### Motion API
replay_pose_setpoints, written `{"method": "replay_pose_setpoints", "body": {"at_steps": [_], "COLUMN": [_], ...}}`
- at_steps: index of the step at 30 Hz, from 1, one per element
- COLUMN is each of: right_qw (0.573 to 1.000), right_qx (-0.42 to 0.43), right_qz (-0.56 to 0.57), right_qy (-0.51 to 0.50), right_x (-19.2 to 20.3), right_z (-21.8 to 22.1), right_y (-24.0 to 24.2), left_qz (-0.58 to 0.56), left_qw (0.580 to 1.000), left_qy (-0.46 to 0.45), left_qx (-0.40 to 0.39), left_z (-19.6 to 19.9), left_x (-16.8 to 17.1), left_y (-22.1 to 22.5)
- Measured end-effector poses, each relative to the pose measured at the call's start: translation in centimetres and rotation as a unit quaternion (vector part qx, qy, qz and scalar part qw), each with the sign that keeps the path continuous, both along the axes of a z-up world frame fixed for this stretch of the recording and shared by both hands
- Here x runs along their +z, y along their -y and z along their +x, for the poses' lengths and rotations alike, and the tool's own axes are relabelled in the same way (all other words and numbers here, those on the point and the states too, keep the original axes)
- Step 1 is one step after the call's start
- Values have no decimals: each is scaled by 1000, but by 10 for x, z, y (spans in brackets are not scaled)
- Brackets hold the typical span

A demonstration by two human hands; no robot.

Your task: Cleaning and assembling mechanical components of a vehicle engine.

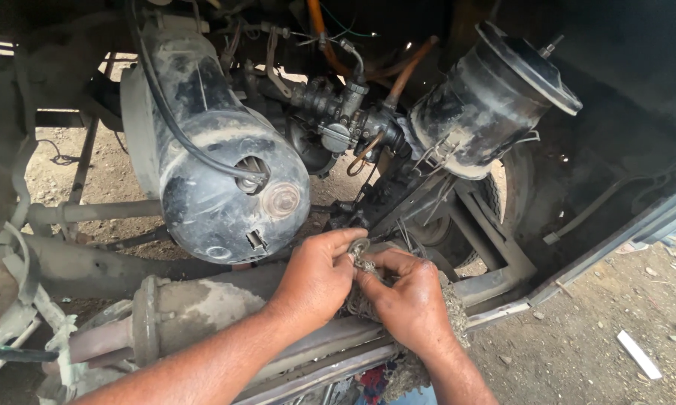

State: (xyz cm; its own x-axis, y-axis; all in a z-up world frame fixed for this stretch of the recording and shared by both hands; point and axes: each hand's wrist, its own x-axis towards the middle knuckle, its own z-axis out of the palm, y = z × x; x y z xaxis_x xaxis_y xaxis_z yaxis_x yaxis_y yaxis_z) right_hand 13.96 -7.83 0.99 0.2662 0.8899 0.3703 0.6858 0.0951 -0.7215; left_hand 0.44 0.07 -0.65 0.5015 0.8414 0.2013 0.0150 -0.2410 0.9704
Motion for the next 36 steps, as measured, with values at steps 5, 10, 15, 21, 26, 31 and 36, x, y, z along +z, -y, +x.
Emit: {"method": "replay_pose_setpoints", "body": {"at_steps": [5, 10, 15, 21, 26, 31, 36], "right_qw": [989, 961, 964, 959, 958, 955, 960], "right_qx": [-35, -84, -150, -134, -102, -119, 28], "right_qz": [-1, 96, 57, 72, 103, 51, 47], "right_qy": [-142, -243, -212, -240, -248, -265, -274], "right_x": [-7, -18, -8, -7, -8, -9, -12], "right_z": [6, 15, 10, 10, 10, 12, 20], "right_y": [-1, -3, -2, -2, -1, -1, 0], "left_qz": [-127, -185, -189, -191, -198, -212, -210], "left_qw": [986, 974, 974, 972, 971, 966, 971], "left_qy": [101, 122, 117, 126, 126, 126, 5], "left_qx": [-47, -44, -48, -51, -51, -75, -111], "left_z": [14, 15, 11, 11, 8, 8, 8], "left_x": [-21, -19, -10, -10, -5, -11, 0], "left_y": [-13, -15, -12, -11, -10, -10, 3]}}
